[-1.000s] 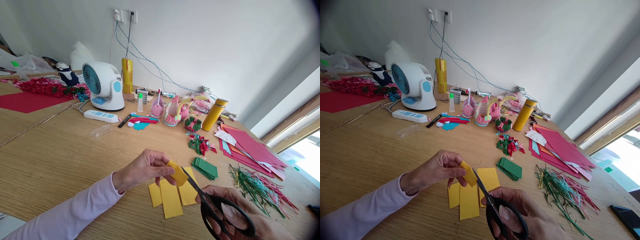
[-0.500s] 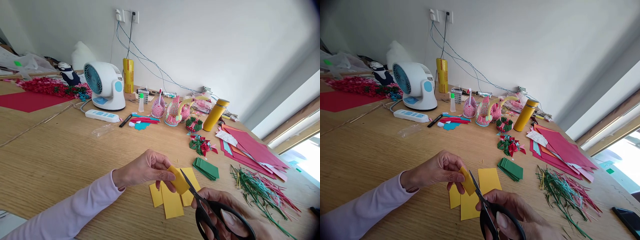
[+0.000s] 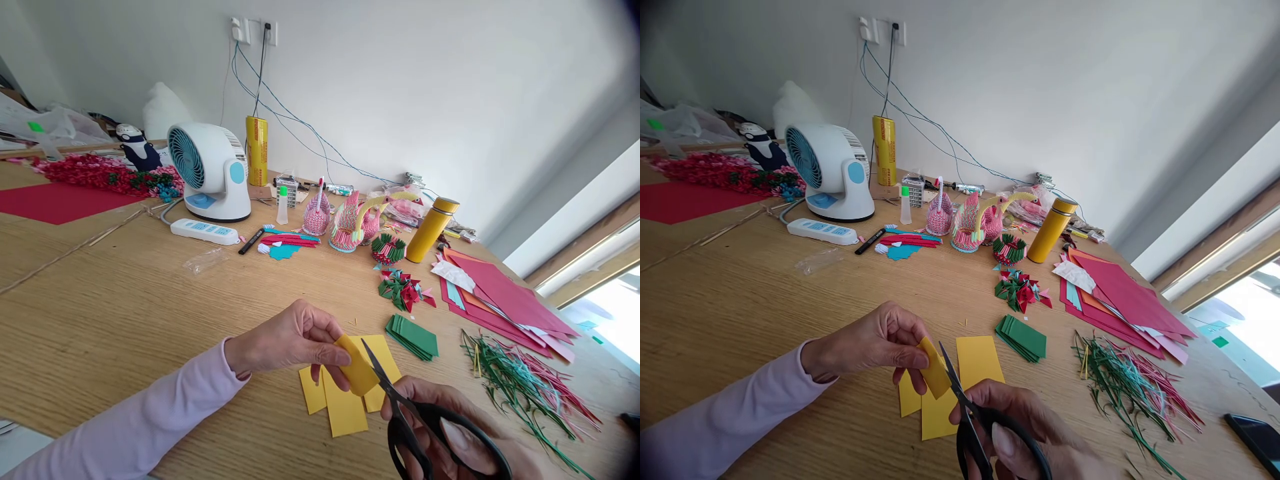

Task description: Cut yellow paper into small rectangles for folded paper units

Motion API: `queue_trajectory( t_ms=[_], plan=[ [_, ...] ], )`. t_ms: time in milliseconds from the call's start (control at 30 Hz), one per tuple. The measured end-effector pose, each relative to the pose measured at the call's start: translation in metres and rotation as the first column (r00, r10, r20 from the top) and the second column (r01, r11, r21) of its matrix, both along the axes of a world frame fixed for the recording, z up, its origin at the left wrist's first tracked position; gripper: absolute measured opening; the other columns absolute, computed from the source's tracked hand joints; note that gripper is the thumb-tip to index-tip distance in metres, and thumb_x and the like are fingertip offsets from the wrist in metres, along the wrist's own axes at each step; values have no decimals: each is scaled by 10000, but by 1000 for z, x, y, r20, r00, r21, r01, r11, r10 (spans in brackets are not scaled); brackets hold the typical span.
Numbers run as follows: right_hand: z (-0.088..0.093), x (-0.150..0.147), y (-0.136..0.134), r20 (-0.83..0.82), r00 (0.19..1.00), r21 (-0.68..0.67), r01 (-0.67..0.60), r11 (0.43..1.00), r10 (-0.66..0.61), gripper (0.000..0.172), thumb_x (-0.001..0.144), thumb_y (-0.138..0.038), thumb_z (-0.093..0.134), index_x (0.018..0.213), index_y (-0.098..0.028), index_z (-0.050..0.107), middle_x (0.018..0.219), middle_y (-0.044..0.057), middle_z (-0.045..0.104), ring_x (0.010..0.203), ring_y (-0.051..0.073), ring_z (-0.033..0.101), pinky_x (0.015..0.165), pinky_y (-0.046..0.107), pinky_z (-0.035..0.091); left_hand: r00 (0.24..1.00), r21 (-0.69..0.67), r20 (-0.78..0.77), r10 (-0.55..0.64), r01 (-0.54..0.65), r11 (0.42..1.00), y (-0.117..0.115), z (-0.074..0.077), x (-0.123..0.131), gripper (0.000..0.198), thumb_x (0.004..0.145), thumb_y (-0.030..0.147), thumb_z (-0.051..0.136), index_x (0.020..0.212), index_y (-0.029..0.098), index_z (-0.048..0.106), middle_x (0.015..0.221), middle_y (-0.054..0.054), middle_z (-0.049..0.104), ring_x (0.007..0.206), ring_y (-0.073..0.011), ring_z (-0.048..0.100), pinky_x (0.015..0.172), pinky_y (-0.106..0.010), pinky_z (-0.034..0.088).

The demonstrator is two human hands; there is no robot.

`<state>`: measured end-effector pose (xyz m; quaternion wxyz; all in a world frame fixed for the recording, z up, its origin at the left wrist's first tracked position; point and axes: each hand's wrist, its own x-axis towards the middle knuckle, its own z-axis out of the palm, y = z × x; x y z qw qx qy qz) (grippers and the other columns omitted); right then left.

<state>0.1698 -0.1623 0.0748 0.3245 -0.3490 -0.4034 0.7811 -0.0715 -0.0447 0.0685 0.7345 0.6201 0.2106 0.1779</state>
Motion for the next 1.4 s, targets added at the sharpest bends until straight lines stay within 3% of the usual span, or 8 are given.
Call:
queue_trajectory(
  t_ms=[200, 367, 500, 800, 1000, 1400],
  plan=[
    [0, -3, 3, 39, 998, 84, -51, 995, 48, 408, 811, -464, 644, 1097, -172, 631, 794, 36, 589, 557, 64, 413, 577, 222, 366, 1000, -25, 4, -23, 23, 999, -1, -1, -1, 254, 765, 336, 699, 901, 123, 679, 878, -112, 741, 709, -166, 716, 474, -149, 443],
    [0, 0, 0, 101, 995, 1, -2, 1000, 2, 472, 775, -499, 675, 1093, -156, 608, 757, 23, 567, 582, 68, 438, 514, 185, 294, 1000, -31, 8, -27, 27, 999, -1, -3, -1, 225, 778, 322, 690, 890, 127, 681, 861, -103, 744, 708, -160, 715, 474, -142, 443],
    [-1, 4, 2, 143, 989, 50, -29, 998, 22, 457, 796, -479, 661, 1114, -157, 595, 775, 31, 575, 645, 97, 475, 559, 204, 338, 999, -45, 27, -26, 27, 999, -1, -2, 0, 203, 805, 317, 663, 869, 125, 674, 900, -100, 739, 702, -148, 714, 468, -134, 439],
    [2, -13, 10, -102, 994, 28, -26, 999, 29, 285, 814, -389, 677, 1038, -213, 665, 773, 20, 600, 678, 92, 531, 570, 178, 359, 999, -40, 16, -51, 51, 998, -1, -2, 2, 206, 804, 310, 667, 894, 127, 684, 911, -94, 737, 711, -144, 713, 478, -132, 449],
    [-2, -9, 7, -65, 998, -76, 5, 997, -10, 340, 784, -430, 698, 1029, -196, 668, 745, 19, 592, 605, 69, 480, 536, 166, 329, 1000, -50, 13, -16, 17, 999, -2, 1, 3, 207, 775, 318, 693, 825, 117, 680, 869, -88, 742, 683, -142, 709, 471, -137, 452],
    [-1, -22, 10, -195, 981, -37, -20, 999, 13, 280, 811, -404, 674, 964, -170, 668, 705, 20, 569, 648, 90, 505, 564, 163, 366, 999, -7, 11, -49, 49, 999, -1, -3, 1, 239, 789, 346, 676, 895, 134, 703, 908, -97, 744, 695, -154, 712, 508, -160, 477]
  ],
)
